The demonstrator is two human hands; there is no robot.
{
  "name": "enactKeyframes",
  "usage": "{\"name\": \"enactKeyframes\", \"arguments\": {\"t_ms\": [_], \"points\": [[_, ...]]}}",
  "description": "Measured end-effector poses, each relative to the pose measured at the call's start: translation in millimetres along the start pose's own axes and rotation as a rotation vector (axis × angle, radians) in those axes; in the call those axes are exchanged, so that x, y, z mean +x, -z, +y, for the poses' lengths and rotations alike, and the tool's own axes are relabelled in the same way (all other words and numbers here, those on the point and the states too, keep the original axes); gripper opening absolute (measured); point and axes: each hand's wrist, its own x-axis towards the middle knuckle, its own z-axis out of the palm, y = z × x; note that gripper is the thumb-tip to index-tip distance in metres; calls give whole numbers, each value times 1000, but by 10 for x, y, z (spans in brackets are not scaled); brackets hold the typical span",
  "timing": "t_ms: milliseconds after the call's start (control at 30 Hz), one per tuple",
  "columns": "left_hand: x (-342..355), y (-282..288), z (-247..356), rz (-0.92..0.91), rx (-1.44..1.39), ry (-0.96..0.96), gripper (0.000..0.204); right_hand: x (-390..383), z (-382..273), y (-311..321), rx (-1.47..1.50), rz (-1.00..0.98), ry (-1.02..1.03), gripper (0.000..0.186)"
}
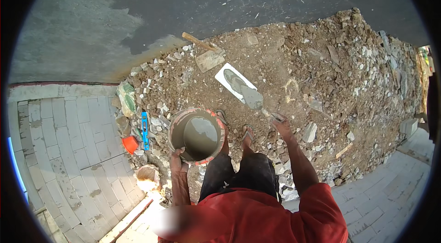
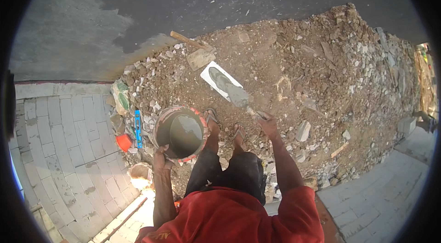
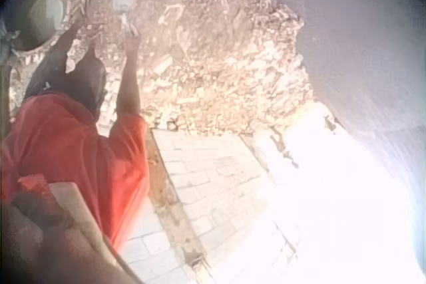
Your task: The person applies mortar to a brick with a trowel, places it onto a wall, taps it into place with a hammer, and then saws a piece of another brick.
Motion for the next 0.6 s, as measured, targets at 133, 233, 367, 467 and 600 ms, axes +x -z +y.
{"name": "enactKeyframes", "arguments": {"t_ms": [133,233,367,467,600], "points": [[-163,-199,14,82,-48,103,53,-543,119,425,38,56,-44,31],[-172,36,-80,70,-79,66,51,-720,-396,219,-45,154,-111,32],[-207,-247,-45,72,-127,-27,48,-211,-1168,-449,-253,58,51,32],[-231,-133,-38,73,-101,-46,55,387,-1537,-901,-312,-68,3,31],[-197,42,0,111,-134,-5,54,1260,-1547,-1344,-573,-74,-87,30]]}}
